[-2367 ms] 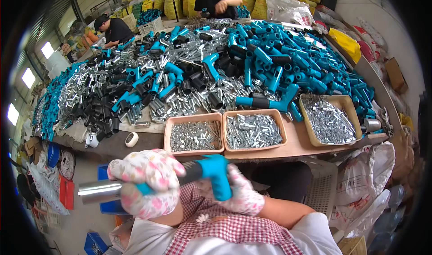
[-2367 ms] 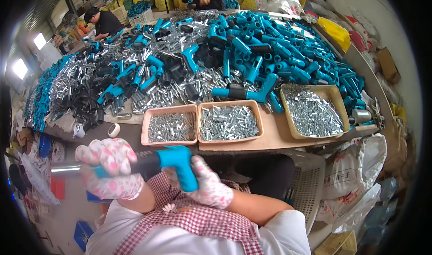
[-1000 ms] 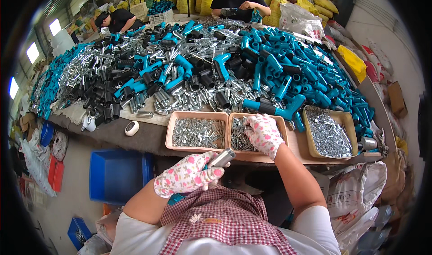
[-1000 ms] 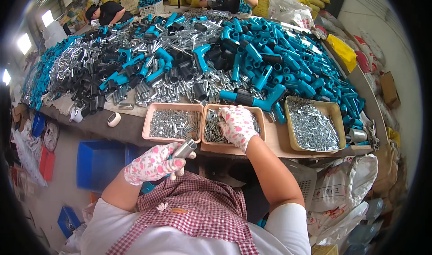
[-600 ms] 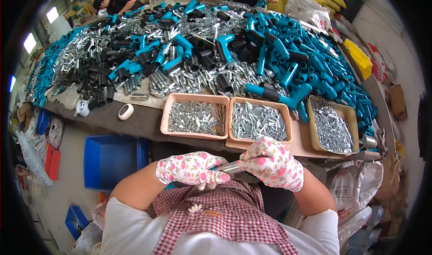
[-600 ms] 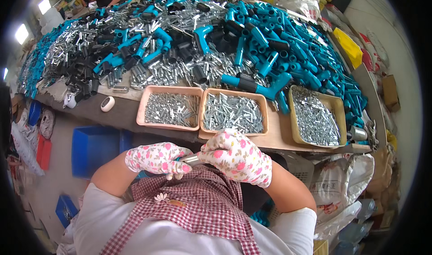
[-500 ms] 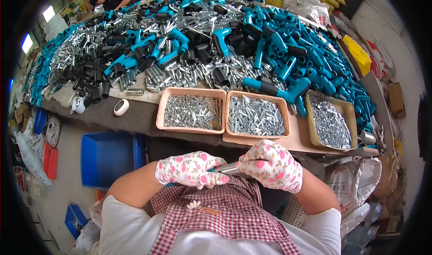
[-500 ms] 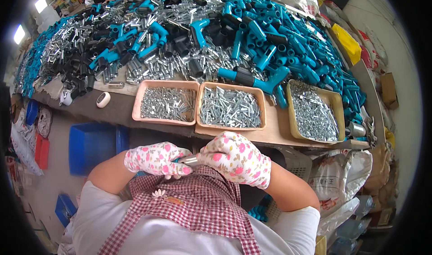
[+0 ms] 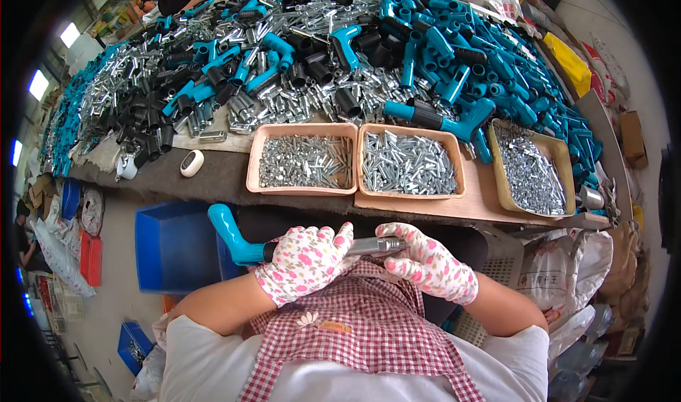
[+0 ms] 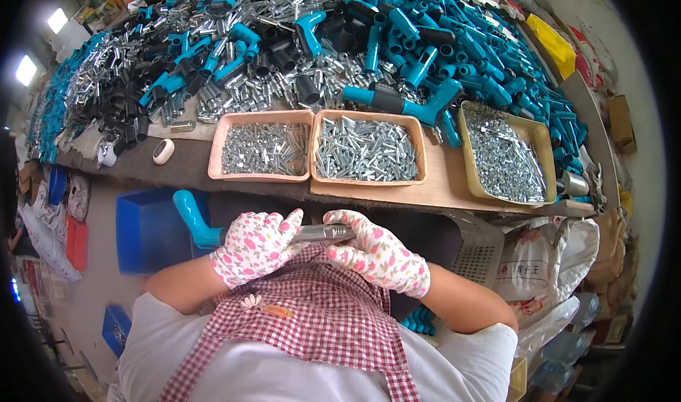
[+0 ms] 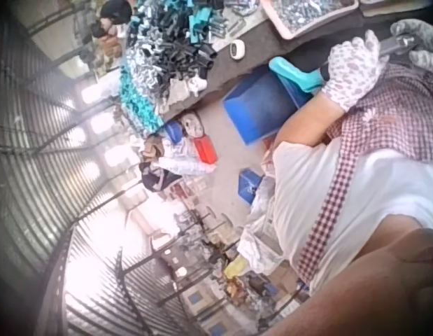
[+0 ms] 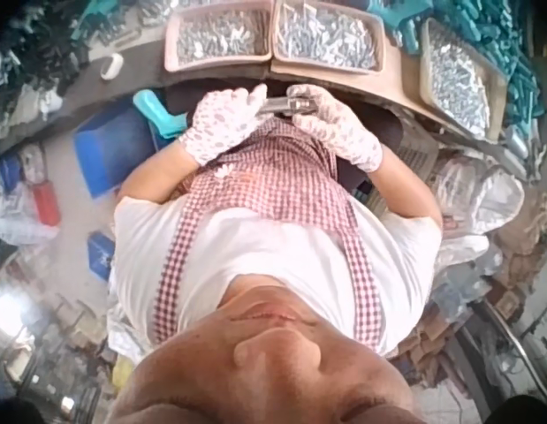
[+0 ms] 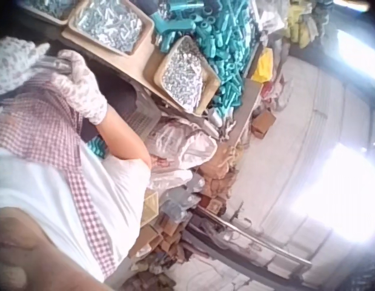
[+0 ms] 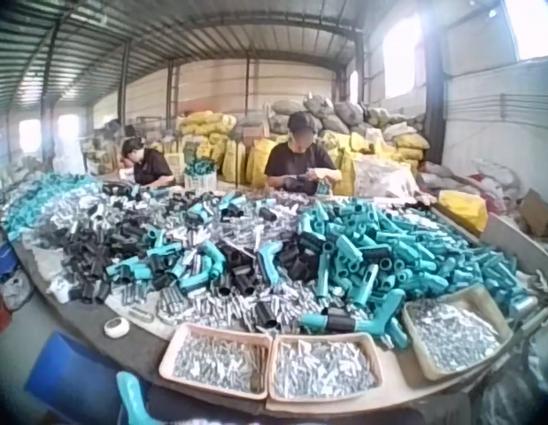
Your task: The person assembles tool handles by inserting metal pins and cylinders into plastic handle casings and placing the assembled tools into a white storage basket.
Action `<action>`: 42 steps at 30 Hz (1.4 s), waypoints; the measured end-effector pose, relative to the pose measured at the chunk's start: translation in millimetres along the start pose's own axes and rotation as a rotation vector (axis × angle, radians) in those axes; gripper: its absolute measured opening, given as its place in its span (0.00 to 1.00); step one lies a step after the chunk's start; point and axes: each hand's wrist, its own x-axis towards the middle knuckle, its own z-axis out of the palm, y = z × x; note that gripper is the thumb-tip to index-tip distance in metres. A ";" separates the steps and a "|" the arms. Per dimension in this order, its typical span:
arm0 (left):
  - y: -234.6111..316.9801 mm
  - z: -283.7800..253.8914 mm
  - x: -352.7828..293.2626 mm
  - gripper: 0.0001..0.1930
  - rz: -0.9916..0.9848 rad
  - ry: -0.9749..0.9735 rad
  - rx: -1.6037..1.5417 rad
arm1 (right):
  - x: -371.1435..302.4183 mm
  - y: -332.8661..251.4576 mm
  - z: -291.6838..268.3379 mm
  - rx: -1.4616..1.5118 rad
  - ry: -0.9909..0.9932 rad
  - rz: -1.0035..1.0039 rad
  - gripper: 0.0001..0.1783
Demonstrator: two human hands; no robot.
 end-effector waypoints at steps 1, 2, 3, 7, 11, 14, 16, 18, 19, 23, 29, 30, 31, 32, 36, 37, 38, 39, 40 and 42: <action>0.8 -0.7 0.6 0.29 0.003 0.007 -0.009 | 0.2 0.8 4.4 0.049 0.056 -0.037 0.30; 1.1 -1.1 1.1 0.29 0.007 0.014 -0.018 | 0.3 0.4 6.7 0.098 0.112 -0.075 0.29; 1.1 -0.6 0.6 0.29 0.007 0.014 -0.017 | -0.7 -2.0 5.1 0.098 0.112 -0.076 0.29; 3.4 3.9 -1.8 0.29 0.035 -0.003 -0.023 | -5.2 -19.8 4.0 -0.155 0.201 0.086 0.20; 0.9 1.0 4.5 0.25 0.043 -0.073 -0.296 | -2.8 -13.5 1.1 -0.764 0.209 -0.301 0.16; -20.0 -2.4 11.0 0.22 -0.037 -0.632 -1.059 | 2.0 -19.4 0.5 -1.161 0.081 -0.658 0.16; -28.7 -1.7 9.7 0.24 -0.201 -1.037 -1.609 | 1.3 -32.2 -0.2 -1.191 -0.080 -0.850 0.17; -23.3 8.1 3.6 0.25 -0.200 -1.025 -1.767 | 2.2 -29.0 -0.1 -1.183 -0.129 -0.947 0.19; -21.3 14.0 1.8 0.26 -0.192 -1.016 -1.923 | 2.5 -27.8 -1.1 -1.185 -0.130 -0.948 0.19; -25.6 19.4 3.7 0.30 -0.126 -1.152 -1.936 | 3.8 -36.7 3.7 -1.109 -0.092 -1.067 0.16; -17.8 -13.9 9.9 0.26 -0.156 -0.907 -1.369 | -5.4 -34.0 4.0 -1.189 -0.037 -0.547 0.39; -12.5 -20.2 11.3 0.25 -0.109 -0.807 -1.112 | -4.0 -34.9 1.2 -1.225 -0.037 -0.533 0.37; -8.5 -5.3 2.9 0.23 0.105 -0.406 -0.696 | -2.3 -30.1 -5.0 -1.200 -0.061 -0.527 0.31; -2.2 -4.6 -1.8 0.22 0.084 -0.320 -0.566 | -1.4 -13.3 -4.2 -0.998 0.012 -0.476 0.27; 13.7 -6.4 -3.5 0.23 0.066 -0.117 -0.089 | -2.5 -20.8 0.1 -0.163 0.040 0.407 0.29; 13.2 -2.8 -4.4 0.23 0.062 -0.118 -0.089 | -4.9 -23.4 1.4 -0.163 0.036 0.408 0.29; 11.5 3.5 -5.0 0.24 0.069 -0.149 -0.125 | -8.0 -25.4 1.6 -0.128 0.018 0.417 0.31; 10.0 5.9 -4.5 0.25 0.079 -0.179 -0.161 | -10.7 -26.4 -0.1 -0.092 0.001 0.424 0.34; 8.6 5.7 -4.5 0.25 0.078 -0.178 -0.161 | -9.8 -18.4 -4.0 -0.331 -0.049 0.051 0.48; 6.8 3.0 -3.1 0.26 0.042 -0.219 -0.335 | -14.2 -20.2 -6.1 -0.993 0.055 -0.294 0.41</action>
